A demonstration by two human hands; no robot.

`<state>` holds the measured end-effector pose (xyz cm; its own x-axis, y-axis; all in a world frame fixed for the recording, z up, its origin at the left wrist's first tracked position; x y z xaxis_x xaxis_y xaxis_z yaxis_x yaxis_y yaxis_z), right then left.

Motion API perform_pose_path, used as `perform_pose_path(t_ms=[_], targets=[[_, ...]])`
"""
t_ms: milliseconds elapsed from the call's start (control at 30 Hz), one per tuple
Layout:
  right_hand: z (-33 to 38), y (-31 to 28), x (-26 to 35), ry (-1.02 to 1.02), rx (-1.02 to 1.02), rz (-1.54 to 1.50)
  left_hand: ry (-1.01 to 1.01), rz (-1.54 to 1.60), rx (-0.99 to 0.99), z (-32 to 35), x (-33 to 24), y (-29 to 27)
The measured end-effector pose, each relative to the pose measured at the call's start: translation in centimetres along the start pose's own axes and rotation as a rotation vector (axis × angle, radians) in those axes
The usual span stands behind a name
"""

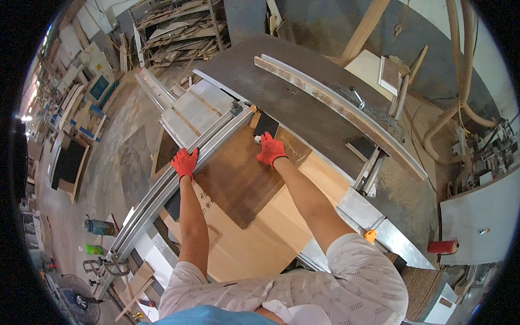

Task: The person picks up stacks of small, dark rectangular wood pieces from a table saw and places them onto a larger cardboard sheet on the floor. They repeatedly walk back and forth between the saw and the floor, stacking the pieces in neat piles.

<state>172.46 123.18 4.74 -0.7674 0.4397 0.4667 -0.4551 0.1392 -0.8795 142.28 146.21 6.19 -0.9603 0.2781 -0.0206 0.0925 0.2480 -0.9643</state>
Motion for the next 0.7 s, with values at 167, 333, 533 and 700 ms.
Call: perform_pose_path(t_ms=[167, 333, 533, 700], targets=[[2.1, -1.1, -0.2, 0.006, -0.017, -0.068, 0.032, 0.003, -0.059, 0.9, -0.2, -0.2], [8.4, -2.2, -1.0, -0.145, -0.141, -0.319, 0.037, -0.005, -0.063, 1.8, -0.8, -0.3], [29.9, -1.4, -5.6, -0.142, -0.415, -0.316, 0.159, 0.395, -0.270, 10.8, -11.0, -5.2], [43.8, -2.2, -8.1, -0.071, -0.532, -0.197, 0.291, 0.479, 0.093, 15.3, -25.4, -6.7]])
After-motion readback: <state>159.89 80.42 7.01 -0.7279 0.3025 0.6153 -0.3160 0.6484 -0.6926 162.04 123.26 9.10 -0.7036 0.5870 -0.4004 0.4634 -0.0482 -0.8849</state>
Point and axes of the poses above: each hand's wrist, its own z-axis away from the middle knuckle, its own y-axis out of the palm, x = y × z, the point moved 5 cm from there along -z, towards the middle knuckle, and after that the axes turned 14 degrees about -z, right-handed, at the moved point
